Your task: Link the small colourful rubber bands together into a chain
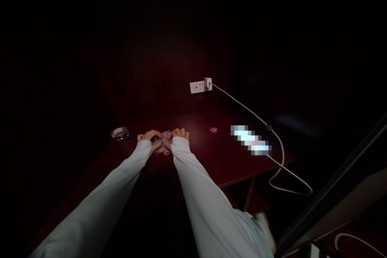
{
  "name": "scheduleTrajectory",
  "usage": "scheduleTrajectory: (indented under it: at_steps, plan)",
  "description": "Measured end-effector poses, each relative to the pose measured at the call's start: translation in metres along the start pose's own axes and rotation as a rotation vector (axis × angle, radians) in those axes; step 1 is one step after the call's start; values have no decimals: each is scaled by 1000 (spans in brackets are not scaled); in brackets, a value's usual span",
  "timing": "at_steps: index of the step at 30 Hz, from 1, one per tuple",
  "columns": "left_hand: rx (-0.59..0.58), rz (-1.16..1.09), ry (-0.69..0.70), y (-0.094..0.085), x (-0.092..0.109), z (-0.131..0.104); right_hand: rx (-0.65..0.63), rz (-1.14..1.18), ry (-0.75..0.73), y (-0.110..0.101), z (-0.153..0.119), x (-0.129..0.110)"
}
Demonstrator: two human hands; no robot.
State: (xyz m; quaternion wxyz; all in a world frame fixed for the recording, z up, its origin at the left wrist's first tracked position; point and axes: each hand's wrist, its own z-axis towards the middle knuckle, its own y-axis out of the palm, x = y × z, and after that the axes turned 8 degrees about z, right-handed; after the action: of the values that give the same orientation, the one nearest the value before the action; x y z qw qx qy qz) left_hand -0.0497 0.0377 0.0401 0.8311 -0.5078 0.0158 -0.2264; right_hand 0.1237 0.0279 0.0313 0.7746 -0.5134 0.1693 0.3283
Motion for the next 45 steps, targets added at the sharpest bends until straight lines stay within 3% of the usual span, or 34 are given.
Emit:
scheduleTrajectory:
  at_steps: [45]
  plan:
    - [-1, 50, -8, -3, 5, 0, 1, -57, -19, -2, -1, -2]
